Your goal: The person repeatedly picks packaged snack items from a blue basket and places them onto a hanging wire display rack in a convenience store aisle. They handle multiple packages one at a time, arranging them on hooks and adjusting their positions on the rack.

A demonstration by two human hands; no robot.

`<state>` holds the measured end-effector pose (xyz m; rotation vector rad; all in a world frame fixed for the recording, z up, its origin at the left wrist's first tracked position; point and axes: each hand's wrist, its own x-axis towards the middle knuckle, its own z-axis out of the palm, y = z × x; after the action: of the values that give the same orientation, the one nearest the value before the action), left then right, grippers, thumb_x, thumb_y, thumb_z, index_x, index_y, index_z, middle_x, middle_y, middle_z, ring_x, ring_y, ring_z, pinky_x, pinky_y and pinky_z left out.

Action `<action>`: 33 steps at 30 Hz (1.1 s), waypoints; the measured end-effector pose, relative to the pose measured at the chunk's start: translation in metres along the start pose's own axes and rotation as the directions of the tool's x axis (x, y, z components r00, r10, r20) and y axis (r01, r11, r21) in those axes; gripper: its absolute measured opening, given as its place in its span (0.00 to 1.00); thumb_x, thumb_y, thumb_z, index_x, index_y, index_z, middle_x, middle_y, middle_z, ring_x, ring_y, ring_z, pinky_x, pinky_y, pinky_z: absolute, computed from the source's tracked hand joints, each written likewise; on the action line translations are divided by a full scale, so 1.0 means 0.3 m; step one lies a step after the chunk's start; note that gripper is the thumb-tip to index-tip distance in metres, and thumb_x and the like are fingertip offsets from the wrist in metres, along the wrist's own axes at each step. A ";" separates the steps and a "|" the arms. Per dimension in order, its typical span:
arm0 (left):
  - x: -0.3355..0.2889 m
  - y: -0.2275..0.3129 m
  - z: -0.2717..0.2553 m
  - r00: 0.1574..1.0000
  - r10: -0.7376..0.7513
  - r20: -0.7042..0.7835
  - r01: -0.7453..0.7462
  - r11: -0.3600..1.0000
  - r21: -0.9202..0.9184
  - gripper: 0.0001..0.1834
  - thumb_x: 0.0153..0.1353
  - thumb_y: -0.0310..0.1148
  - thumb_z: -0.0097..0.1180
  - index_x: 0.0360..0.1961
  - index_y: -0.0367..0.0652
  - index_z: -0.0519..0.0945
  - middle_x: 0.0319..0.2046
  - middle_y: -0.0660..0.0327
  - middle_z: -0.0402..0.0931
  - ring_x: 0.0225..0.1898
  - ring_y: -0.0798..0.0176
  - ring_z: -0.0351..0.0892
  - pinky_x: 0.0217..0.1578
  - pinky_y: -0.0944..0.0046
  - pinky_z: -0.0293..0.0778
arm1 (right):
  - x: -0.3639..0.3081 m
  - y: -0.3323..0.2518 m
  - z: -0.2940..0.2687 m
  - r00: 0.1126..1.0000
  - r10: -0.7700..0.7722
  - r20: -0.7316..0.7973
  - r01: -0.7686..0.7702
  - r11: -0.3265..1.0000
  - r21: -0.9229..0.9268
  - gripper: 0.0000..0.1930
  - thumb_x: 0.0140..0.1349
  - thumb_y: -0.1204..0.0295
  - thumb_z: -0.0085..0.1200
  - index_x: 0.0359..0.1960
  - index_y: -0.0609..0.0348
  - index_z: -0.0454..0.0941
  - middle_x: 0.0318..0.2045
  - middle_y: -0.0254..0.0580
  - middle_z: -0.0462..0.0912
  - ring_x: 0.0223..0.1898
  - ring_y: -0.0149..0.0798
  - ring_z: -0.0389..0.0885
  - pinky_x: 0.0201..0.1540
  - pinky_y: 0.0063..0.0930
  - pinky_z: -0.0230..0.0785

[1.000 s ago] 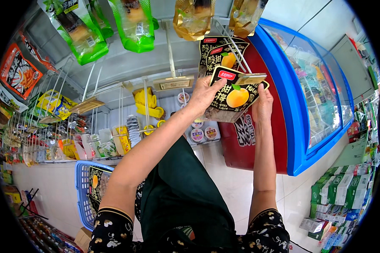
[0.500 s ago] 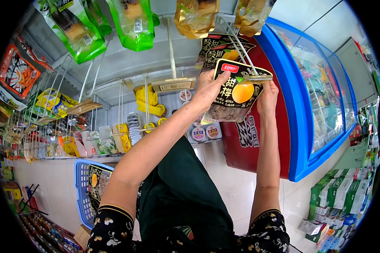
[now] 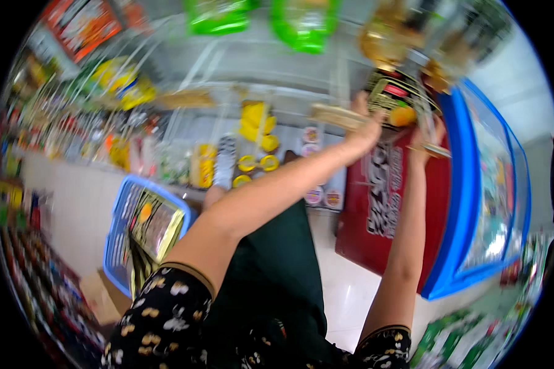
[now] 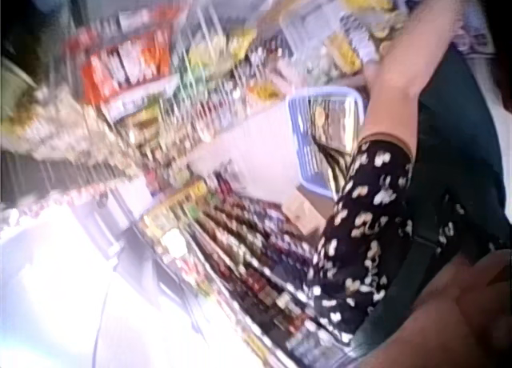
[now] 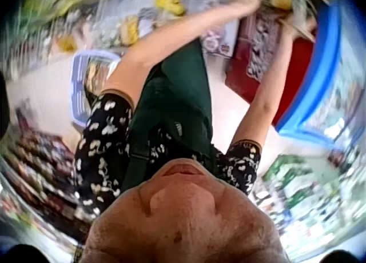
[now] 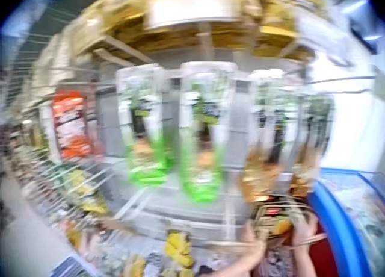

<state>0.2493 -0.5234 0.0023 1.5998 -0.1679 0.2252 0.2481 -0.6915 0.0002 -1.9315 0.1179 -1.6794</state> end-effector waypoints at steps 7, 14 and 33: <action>-0.480 0.030 -0.584 0.974 0.147 0.175 -0.169 0.978 0.120 0.27 0.56 0.33 0.53 0.56 0.38 0.63 0.55 0.47 0.60 0.58 0.46 0.58 0.59 0.55 0.54 | -0.505 -0.353 -0.252 0.832 0.399 0.386 -0.430 0.903 -0.007 0.16 0.64 0.72 0.45 0.51 0.71 0.66 0.46 0.51 0.73 0.47 0.42 0.72 0.52 0.33 0.62; -0.730 0.078 -1.371 0.991 0.058 -0.121 0.065 0.580 0.812 0.28 0.53 0.35 0.57 0.54 0.38 0.66 0.52 0.47 0.63 0.55 0.47 0.62 0.57 0.52 0.58 | -0.725 -1.001 -0.126 0.634 -0.098 0.767 -0.329 0.864 0.381 0.12 0.55 0.81 0.48 0.42 0.67 0.72 0.43 0.52 0.74 0.45 0.48 0.73 0.48 0.35 0.65; -0.824 0.255 -1.499 0.957 0.281 0.071 -0.152 0.280 0.948 0.08 0.48 0.23 0.49 0.32 0.40 0.76 0.31 0.53 0.78 0.33 0.55 0.79 0.34 0.59 0.74 | -1.089 -1.114 -0.100 -0.449 -0.322 0.833 -0.879 -0.011 -0.478 0.30 0.66 0.48 0.34 0.49 0.67 0.68 0.38 0.53 0.80 0.36 0.46 0.80 0.34 0.32 0.73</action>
<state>-0.0271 -0.0854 0.0304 2.7932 -0.1755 0.7501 0.0539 -0.2858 -0.1302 -0.9559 -0.1539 0.9692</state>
